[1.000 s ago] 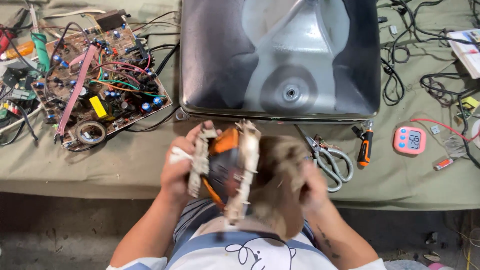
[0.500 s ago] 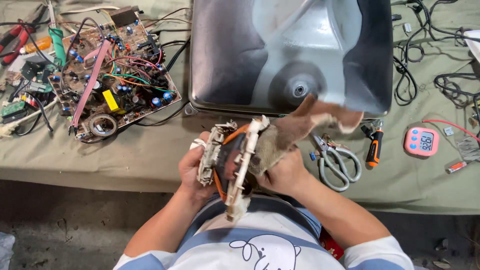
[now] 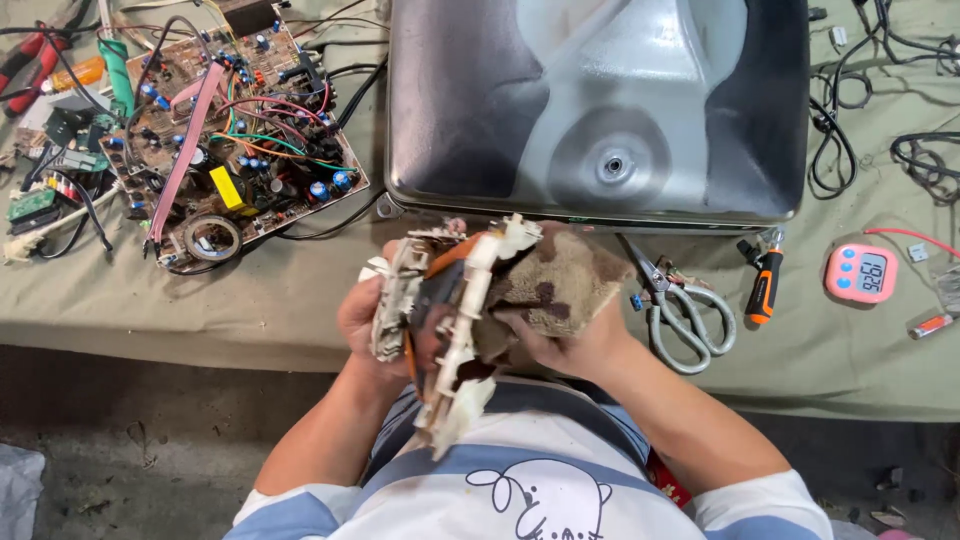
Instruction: The person cleans a white plastic electronic component with copper windings using a brown cloth, wiping the exterior and interior surfaces. They then wipe the surface of a large metallic casing with the same cloth.
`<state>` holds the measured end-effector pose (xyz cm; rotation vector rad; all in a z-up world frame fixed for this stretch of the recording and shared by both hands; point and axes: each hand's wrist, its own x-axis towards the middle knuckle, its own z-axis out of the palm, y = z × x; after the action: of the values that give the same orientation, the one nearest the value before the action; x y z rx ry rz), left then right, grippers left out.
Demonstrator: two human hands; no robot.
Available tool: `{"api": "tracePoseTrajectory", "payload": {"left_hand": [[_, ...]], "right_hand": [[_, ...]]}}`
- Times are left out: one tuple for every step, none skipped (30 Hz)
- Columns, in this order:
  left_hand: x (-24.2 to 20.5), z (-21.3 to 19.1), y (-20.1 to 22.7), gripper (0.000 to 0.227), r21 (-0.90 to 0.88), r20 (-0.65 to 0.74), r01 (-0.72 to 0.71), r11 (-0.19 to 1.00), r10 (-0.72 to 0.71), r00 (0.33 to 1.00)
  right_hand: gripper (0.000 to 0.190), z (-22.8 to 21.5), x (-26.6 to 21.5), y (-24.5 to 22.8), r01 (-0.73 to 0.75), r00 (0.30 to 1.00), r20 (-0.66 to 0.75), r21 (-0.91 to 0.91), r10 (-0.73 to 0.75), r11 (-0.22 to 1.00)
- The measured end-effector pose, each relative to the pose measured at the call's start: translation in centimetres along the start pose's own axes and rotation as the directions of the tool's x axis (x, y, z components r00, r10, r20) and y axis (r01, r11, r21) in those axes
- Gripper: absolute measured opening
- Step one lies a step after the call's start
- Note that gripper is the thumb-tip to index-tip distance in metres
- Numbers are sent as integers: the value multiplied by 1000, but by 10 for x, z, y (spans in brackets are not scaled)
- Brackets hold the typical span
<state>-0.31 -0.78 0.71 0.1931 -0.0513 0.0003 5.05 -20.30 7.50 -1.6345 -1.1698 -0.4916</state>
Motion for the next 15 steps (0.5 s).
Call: {"api": "tracePoseTrajectory", "payload": {"left_hand": [[0, -1, -1, 19, 0, -1, -1, 1000, 1, 1000], [0, -2, -3, 19, 76, 17, -55, 996, 54, 998], [0, -3, -4, 21, 150, 38, -110, 983, 105, 994], [0, 5, -5, 21, 151, 36, -117, 982, 112, 993], [1, 14, -7, 21, 159, 30, -138, 978, 135, 990], [2, 23, -7, 20, 169, 23, -153, 974, 151, 988], [2, 14, -3, 20, 172, 22, -153, 973, 152, 988], [2, 4, 1, 21, 179, 9, -139, 974, 140, 990], [3, -5, 4, 22, 187, -3, -125, 974, 127, 992], [4, -2, 3, 22, 186, -2, -118, 975, 121, 993], [4, 2, 3, 22, 175, 12, -107, 979, 107, 994], [5, 6, 1, 21, 161, 26, -103, 981, 100, 995], [5, 14, 1, 21, 158, 27, -103, 982, 100, 995], [5, 23, 2, 21, 143, 47, -97, 985, 91, 995], [5, 31, 2, 21, 127, 68, -91, 988, 83, 994]], "right_hand": [[19, 5, -3, -1, 0, 1000, 1, 1, 0, 1000], [14, 10, -5, -1, -3, 1000, 21, -3, 3, 1000], [14, 15, -8, -1, -5, 999, 41, -7, 5, 1000], [14, 18, -13, -1, -2, 999, 45, -1, 2, 1000], [20, 22, -18, 0, -4, 998, 64, -3, 4, 1000], [28, 26, -23, 0, -9, 997, 79, -9, 9, 1000], [28, 23, -38, 0, -9, 997, 77, -6, 9, 1000], [24, 20, -53, -1, -114, 987, 123, 97, 102, 989], [23, 17, -69, -2, -221, 966, 178, 194, 187, 956], [23, 7, -53, -5, -223, 966, 174, 189, 191, 956], [30, -2, -37, -8, -157, 977, 174, 220, 119, 963], [39, -12, -19, -10, -87, 983, 178, 253, 42, 963], [39, -22, -31, -2, -87, 983, 180, 251, 42, 964], [33, -32, -42, 7, -156, 982, 144, 270, 120, 950], [28, -41, -53, 16, -222, 974, 111, 292, 198, 930]]}}
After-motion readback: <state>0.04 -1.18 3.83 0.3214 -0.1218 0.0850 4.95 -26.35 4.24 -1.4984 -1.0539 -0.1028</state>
